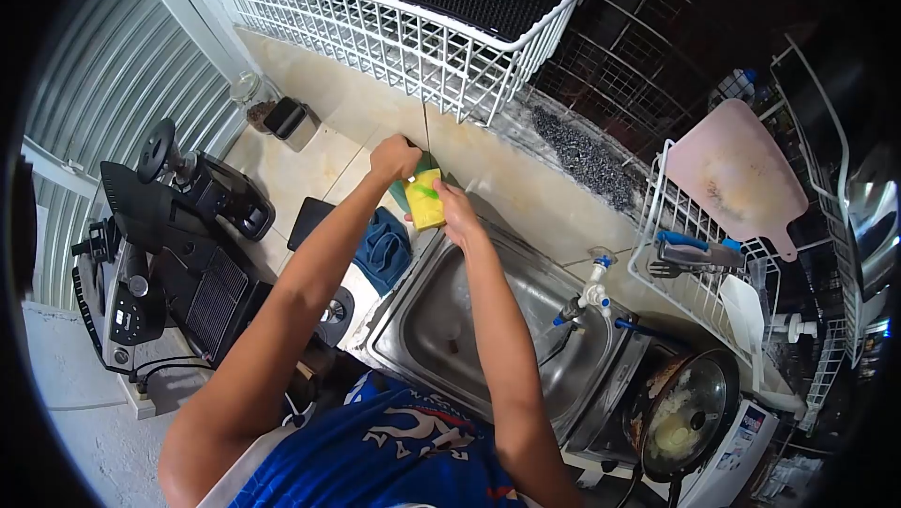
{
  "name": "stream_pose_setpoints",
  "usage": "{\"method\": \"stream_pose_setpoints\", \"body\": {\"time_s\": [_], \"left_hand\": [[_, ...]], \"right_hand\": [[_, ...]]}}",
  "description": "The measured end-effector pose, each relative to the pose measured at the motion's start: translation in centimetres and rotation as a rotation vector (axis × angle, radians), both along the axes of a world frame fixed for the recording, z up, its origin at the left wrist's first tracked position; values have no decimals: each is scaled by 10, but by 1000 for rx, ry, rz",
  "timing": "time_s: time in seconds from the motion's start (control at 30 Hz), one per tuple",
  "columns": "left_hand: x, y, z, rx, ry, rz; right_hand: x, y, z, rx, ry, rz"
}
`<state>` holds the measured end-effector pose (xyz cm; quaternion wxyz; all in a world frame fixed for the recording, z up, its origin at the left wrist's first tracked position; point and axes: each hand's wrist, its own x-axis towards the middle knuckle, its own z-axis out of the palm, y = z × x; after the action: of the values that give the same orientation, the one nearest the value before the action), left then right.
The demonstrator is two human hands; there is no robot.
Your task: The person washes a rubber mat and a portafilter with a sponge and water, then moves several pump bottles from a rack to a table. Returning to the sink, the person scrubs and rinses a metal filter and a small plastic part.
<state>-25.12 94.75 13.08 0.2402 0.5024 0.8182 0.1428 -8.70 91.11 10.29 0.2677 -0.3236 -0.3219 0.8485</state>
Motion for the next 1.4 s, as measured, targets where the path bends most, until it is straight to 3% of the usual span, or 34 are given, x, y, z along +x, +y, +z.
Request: {"method": "stream_pose_setpoints", "body": {"time_s": [0.3, 0.37, 0.73, 0.8, 0.97, 1.07, 1.13, 1.2, 1.27, 1.33, 1.4], "left_hand": [[-3, 9, 6, -68, 92, -72], [-3, 8, 12, -133, 116, -185], [-2, 8, 3, -69, 90, -111], [-4, 13, 5, -99, 31, -227], [3, 4, -8, -105, 117, -102], [-2, 5, -5, -12, 50, -36], [-19, 4, -15, 13, -513, 27], [-20, -28, -8, 491, -584, 132], [1, -76, -3, 1100, -111, 32], [40, -144, -7, 814, -353, -20], [73, -201, -68, 570, -466, -344]], "right_hand": [[-3, 7, -3, 64, -79, -30], [-3, 3, -3, 60, -80, -29], [1, 1, -6, 30, -57, 7], [-2, 2, -5, -4, -73, -7], [-5, 0, -5, 23, -9, 20], [-2, -8, -2, -37, 64, 7], [12, -21, -6, -85, 107, -88], [52, -48, -24, -52, 181, -12], [98, -90, -45, -101, 237, -165], [146, -138, -71, -169, 295, -346], [177, -176, -81, -206, 338, -454]]}}
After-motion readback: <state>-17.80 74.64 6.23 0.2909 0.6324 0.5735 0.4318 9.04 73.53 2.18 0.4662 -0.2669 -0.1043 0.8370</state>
